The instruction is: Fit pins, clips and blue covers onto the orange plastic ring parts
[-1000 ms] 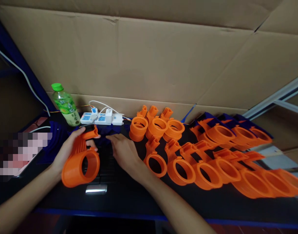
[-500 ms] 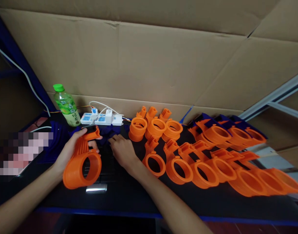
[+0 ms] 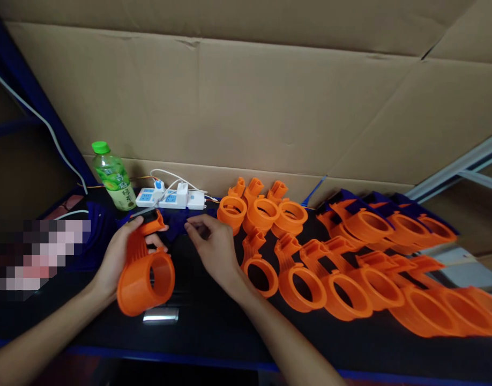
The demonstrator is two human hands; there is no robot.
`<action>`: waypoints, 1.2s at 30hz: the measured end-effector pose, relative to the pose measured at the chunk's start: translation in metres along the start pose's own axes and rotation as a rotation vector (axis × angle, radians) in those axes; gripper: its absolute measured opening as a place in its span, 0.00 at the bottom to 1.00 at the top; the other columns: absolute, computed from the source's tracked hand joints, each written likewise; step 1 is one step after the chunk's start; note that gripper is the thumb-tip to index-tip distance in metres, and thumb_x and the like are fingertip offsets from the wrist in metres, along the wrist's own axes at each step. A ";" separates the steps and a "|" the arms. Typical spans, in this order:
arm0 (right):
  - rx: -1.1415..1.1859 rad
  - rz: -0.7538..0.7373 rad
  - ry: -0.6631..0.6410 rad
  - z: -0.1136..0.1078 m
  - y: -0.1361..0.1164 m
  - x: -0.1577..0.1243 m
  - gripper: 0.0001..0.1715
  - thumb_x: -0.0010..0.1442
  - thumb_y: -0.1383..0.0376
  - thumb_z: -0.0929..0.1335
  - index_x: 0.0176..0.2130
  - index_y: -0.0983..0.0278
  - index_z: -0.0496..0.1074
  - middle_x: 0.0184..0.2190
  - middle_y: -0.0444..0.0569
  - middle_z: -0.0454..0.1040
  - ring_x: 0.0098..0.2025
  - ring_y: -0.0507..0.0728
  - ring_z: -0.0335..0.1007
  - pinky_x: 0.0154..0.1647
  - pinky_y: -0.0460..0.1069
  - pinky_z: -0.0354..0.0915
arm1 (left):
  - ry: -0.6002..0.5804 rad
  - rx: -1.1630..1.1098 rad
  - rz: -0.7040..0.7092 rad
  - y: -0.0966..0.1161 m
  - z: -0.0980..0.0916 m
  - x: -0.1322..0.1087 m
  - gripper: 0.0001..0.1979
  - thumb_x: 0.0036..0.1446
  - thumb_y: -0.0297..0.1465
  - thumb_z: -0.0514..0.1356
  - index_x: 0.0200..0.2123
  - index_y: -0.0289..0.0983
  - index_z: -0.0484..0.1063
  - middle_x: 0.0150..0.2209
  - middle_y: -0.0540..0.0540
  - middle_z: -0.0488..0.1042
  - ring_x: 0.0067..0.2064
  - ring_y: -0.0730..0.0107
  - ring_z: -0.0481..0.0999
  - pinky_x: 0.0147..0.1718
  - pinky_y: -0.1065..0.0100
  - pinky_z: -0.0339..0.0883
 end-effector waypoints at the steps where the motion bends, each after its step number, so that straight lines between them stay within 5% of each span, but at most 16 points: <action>1: 0.065 0.007 0.030 -0.003 -0.003 0.000 0.10 0.64 0.60 0.69 0.39 0.64 0.77 0.32 0.46 0.79 0.32 0.52 0.75 0.33 0.46 0.68 | -0.005 0.030 -0.006 -0.002 0.001 0.000 0.18 0.57 0.42 0.63 0.44 0.35 0.69 0.25 0.47 0.77 0.24 0.63 0.78 0.24 0.66 0.73; 7: 0.094 -0.029 0.149 -0.010 -0.016 -0.013 0.08 0.62 0.61 0.70 0.40 0.62 0.77 0.33 0.46 0.80 0.32 0.52 0.76 0.32 0.45 0.71 | -0.042 0.073 -0.015 -0.012 0.008 -0.003 0.16 0.57 0.39 0.65 0.44 0.38 0.67 0.37 0.43 0.81 0.24 0.66 0.79 0.25 0.64 0.75; 10: 0.015 -0.125 0.140 -0.009 -0.023 -0.021 0.07 0.64 0.64 0.69 0.42 0.62 0.77 0.35 0.45 0.80 0.30 0.50 0.76 0.33 0.45 0.73 | -0.083 0.047 -0.082 -0.017 0.010 -0.004 0.15 0.58 0.40 0.64 0.43 0.39 0.66 0.31 0.46 0.80 0.23 0.63 0.79 0.25 0.63 0.75; 13: -0.061 -0.300 0.049 -0.006 -0.030 -0.027 0.08 0.64 0.67 0.69 0.44 0.62 0.76 0.40 0.47 0.80 0.40 0.52 0.78 0.44 0.47 0.74 | -0.084 -0.004 -0.157 -0.019 0.008 -0.004 0.14 0.58 0.40 0.63 0.43 0.39 0.66 0.23 0.48 0.77 0.25 0.60 0.81 0.26 0.65 0.74; 19: -0.086 -0.485 -0.014 -0.007 -0.029 -0.028 0.13 0.64 0.72 0.68 0.49 0.63 0.74 0.46 0.49 0.79 0.49 0.53 0.76 0.51 0.50 0.74 | -0.094 -0.049 -0.273 -0.020 0.006 -0.006 0.15 0.58 0.41 0.63 0.42 0.37 0.68 0.23 0.46 0.77 0.26 0.57 0.80 0.26 0.62 0.74; 27: 0.081 -0.468 0.164 -0.011 -0.029 -0.031 0.14 0.60 0.78 0.70 0.43 0.63 0.75 0.42 0.49 0.80 0.44 0.54 0.78 0.46 0.50 0.77 | -0.167 -0.026 -0.305 -0.014 0.011 -0.012 0.17 0.61 0.43 0.59 0.41 0.34 0.70 0.22 0.46 0.74 0.25 0.59 0.78 0.24 0.63 0.73; 36: -0.040 -0.522 0.060 -0.011 -0.031 -0.036 0.12 0.61 0.77 0.70 0.42 0.65 0.76 0.43 0.52 0.78 0.47 0.54 0.77 0.49 0.50 0.77 | -0.170 -0.028 -0.334 -0.020 0.013 -0.016 0.14 0.61 0.42 0.59 0.42 0.38 0.64 0.21 0.46 0.75 0.23 0.57 0.78 0.23 0.60 0.73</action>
Point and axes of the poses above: each hand's wrist, its own x-axis towards the middle knuckle, its own z-axis out of the palm, y = z × x, the point moved 3 cm from there along x, towards the middle knuckle
